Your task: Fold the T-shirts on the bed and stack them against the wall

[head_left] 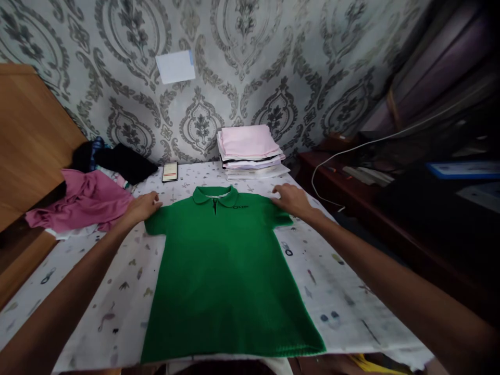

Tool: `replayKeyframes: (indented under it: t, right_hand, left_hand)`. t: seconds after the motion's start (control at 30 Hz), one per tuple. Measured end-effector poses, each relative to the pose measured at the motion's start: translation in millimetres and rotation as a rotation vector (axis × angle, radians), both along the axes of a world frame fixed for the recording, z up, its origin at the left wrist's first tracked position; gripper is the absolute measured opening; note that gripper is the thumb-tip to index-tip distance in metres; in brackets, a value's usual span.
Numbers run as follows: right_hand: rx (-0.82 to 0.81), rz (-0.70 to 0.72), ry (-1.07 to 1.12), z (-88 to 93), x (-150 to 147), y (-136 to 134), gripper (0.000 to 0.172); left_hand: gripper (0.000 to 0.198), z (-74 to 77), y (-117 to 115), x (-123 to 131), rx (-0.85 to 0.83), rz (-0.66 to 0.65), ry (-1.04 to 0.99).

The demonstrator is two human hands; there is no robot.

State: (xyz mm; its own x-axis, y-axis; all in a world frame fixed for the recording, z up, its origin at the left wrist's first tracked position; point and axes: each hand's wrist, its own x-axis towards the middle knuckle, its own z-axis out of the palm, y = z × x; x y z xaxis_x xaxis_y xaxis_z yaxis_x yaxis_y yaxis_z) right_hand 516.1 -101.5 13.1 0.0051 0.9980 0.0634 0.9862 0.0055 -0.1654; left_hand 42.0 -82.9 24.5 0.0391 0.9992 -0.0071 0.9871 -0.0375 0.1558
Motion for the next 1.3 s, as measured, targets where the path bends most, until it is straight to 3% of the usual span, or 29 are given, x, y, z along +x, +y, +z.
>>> replayKeyframes:
  t: [0.13,0.23,0.33,0.47,0.67,0.8,1.07,1.3]
  right_hand:
    - [-0.021,0.202,0.193,9.8,-64.0,20.7,0.027]
    - [-0.029,0.148,0.217,7.0,-104.3,42.6,0.032]
    - [-0.045,0.041,0.227,-2.0,-119.1,58.0,0.031]
    - [-0.059,-0.03,0.267,-11.0,-112.8,65.2,0.018]
    - [0.099,-0.022,0.416,-16.7,-101.7,63.2,0.019]
    - [0.105,-0.066,0.476,-23.1,-106.9,70.9,0.017]
    - [0.013,-0.18,0.439,-28.0,-122.2,86.3,0.019]
    - [-0.04,-0.094,0.403,-20.9,-115.4,88.6,0.028]
  left_hand:
    - [0.031,3.8,29.0,65.8,0.148,-0.29,-0.075]
    - [0.031,-1.2,51.0,114.0,0.12,-0.442,-0.071]
    - [0.031,-12.6,65.2,137.1,0.064,-0.461,-0.001]
    - [0.033,-21.5,69.3,132.8,0.036,-0.456,0.004]
    - [0.028,-15.0,69.7,107.7,0.015,-0.415,-0.043]
    - [0.026,-17.7,79.2,102.6,-0.068,-0.385,-0.05]
    - [0.028,-28.7,90.0,127.0,-0.024,-0.321,-0.003]
    - [0.017,-25.0,87.0,143.1,-0.008,-0.251,0.027]
